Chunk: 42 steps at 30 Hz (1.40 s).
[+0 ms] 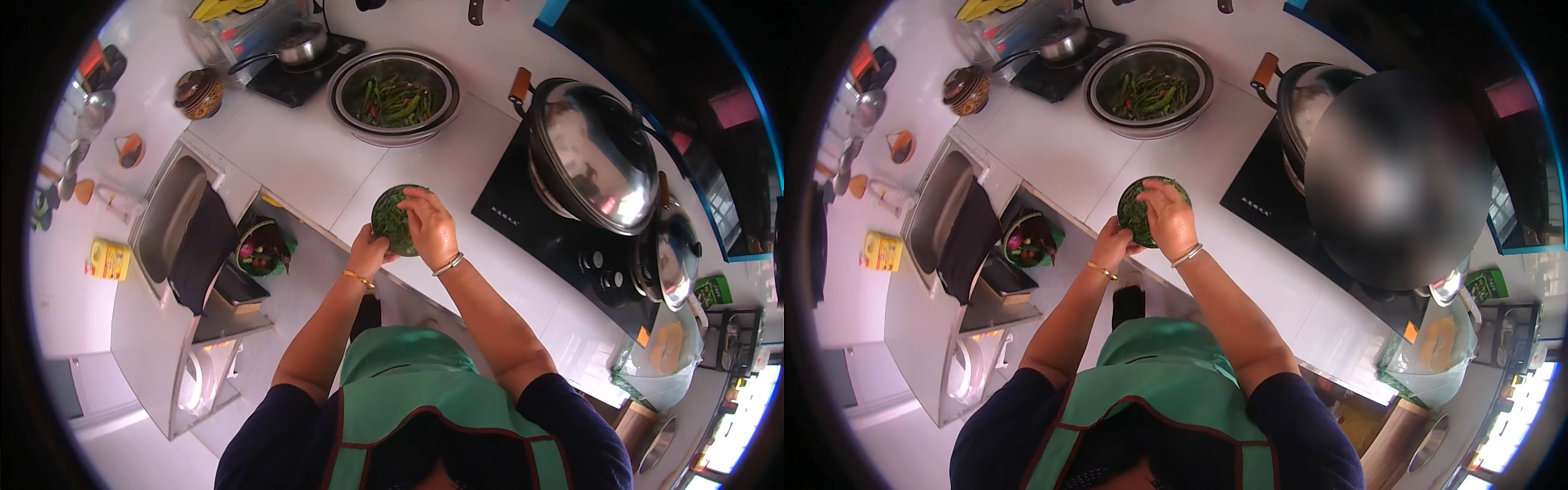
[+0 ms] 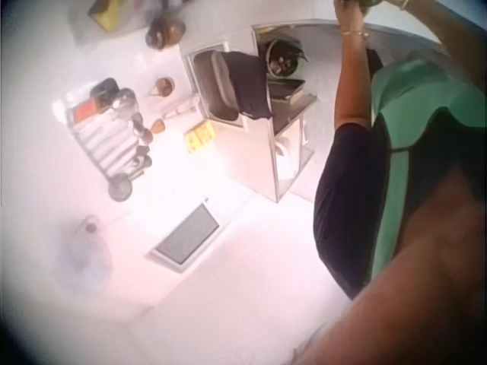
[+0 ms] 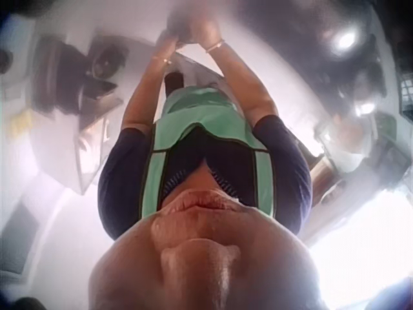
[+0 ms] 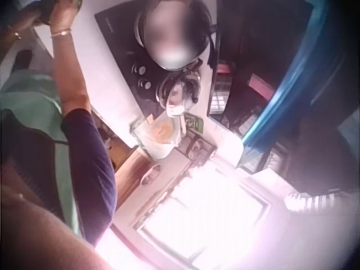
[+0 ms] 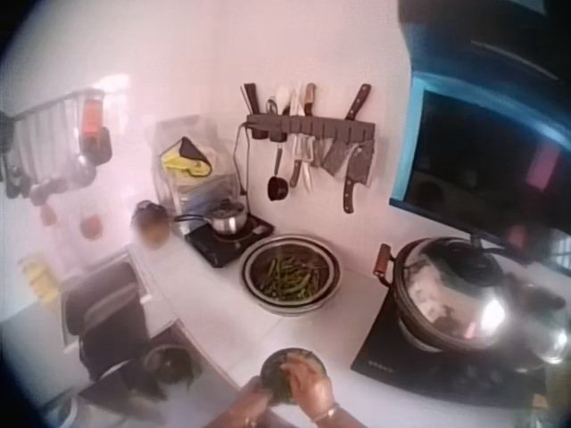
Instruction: The person chops greens with a cleaver and puts them into a bowl, then kneads dough in a large metal basin before covering it with a lid.
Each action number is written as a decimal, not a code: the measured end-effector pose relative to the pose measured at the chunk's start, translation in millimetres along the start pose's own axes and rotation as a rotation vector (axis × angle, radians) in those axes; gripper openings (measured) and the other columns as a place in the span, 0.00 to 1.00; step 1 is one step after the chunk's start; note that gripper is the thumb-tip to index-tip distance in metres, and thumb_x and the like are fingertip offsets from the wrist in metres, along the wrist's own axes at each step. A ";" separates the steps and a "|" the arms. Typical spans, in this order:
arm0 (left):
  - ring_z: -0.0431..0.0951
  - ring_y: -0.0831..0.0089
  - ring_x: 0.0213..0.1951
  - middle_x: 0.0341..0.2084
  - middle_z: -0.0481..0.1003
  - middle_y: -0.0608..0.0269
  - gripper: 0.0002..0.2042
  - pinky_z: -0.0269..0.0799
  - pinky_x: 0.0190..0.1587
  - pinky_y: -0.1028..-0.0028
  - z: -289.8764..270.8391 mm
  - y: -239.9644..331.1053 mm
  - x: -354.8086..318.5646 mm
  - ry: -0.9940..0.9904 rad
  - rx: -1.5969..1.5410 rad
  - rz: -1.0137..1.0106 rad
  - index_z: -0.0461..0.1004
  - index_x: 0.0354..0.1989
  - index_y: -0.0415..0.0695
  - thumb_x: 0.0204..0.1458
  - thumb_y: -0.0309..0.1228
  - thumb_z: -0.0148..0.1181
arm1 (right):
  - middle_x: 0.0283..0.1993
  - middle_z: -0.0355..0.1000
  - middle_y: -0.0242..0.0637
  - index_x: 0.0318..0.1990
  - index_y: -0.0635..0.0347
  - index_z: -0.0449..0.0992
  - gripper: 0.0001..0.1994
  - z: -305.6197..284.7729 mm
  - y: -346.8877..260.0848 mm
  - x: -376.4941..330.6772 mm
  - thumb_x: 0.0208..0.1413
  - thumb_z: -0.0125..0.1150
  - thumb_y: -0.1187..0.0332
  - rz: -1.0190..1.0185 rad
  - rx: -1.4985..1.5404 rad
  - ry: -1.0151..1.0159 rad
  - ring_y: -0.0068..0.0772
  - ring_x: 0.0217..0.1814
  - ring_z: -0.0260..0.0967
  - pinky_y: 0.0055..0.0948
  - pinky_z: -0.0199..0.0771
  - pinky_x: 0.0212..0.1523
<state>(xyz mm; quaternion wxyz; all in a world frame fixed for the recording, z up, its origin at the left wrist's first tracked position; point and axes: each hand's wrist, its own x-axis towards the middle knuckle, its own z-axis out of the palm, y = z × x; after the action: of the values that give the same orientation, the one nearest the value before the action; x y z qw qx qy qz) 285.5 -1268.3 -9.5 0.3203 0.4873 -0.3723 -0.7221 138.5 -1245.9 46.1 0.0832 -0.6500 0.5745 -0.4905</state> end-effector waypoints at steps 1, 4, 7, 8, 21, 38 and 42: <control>0.79 0.65 0.34 0.39 0.71 0.49 0.19 0.82 0.35 0.72 -3.2 4.3 14.6 -0.008 0.004 -0.015 0.60 0.50 0.29 0.46 0.20 0.45 | 0.46 0.74 0.41 0.36 0.59 0.76 0.12 10.8 9.8 9.6 0.47 0.52 0.86 0.028 0.004 0.021 0.42 0.42 0.73 0.33 0.76 0.41; 0.78 0.66 0.34 0.38 0.71 0.49 0.20 0.81 0.32 0.73 -15.0 15.7 56.7 0.008 0.039 -0.055 0.60 0.50 0.29 0.45 0.20 0.45 | 0.43 0.75 0.41 0.36 0.59 0.76 0.12 38.4 27.9 34.0 0.48 0.52 0.85 0.095 0.010 0.068 0.44 0.43 0.74 0.34 0.76 0.41; 0.78 0.67 0.33 0.37 0.72 0.50 0.20 0.80 0.30 0.74 -29.9 18.2 95.8 -0.059 0.085 -0.049 0.60 0.49 0.29 0.45 0.20 0.44 | 0.42 0.75 0.42 0.38 0.60 0.76 0.12 59.8 45.0 49.6 0.48 0.51 0.85 0.096 -0.028 0.117 0.46 0.43 0.74 0.35 0.75 0.42; 0.78 0.68 0.33 0.37 0.72 0.53 0.20 0.79 0.32 0.74 -34.7 16.8 105.5 -0.072 0.117 -0.061 0.61 0.50 0.32 0.46 0.21 0.44 | 0.42 0.75 0.42 0.38 0.60 0.76 0.13 65.1 48.9 52.9 0.49 0.50 0.85 0.055 -0.063 0.132 0.46 0.44 0.73 0.35 0.75 0.43; 0.80 0.69 0.32 0.37 0.73 0.54 0.20 0.80 0.31 0.74 -63.7 3.9 145.9 -0.217 0.166 -0.131 0.60 0.53 0.32 0.49 0.22 0.47 | 0.45 0.75 0.42 0.41 0.62 0.76 0.12 83.4 37.2 68.1 0.51 0.51 0.83 0.224 -0.086 0.171 0.43 0.48 0.73 0.32 0.73 0.48; 0.66 0.71 0.52 0.51 0.68 0.66 0.22 0.57 0.58 0.66 -411.0 211.9 6.3 0.217 -0.827 0.308 0.63 0.59 0.45 0.60 0.43 0.43 | 0.63 0.62 0.41 0.61 0.66 0.63 0.19 399.5 -241.9 160.5 0.66 0.41 0.69 0.452 1.084 -0.482 0.34 0.65 0.59 0.29 0.59 0.64; 0.64 0.67 0.56 0.57 0.65 0.63 0.24 0.52 0.62 0.57 -551.8 180.3 13.6 0.408 -0.942 0.278 0.61 0.62 0.48 0.60 0.45 0.44 | 0.64 0.61 0.44 0.62 0.66 0.62 0.20 510.0 -317.1 144.5 0.65 0.41 0.69 0.115 0.999 -0.610 0.36 0.67 0.57 0.29 0.54 0.65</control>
<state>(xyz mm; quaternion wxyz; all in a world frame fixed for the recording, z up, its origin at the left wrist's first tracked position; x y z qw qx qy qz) 819.0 -1497.3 0.6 0.6630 0.3672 0.0012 -0.6523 703.0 -1494.4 79.9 0.5673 -0.6115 0.2583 -0.4874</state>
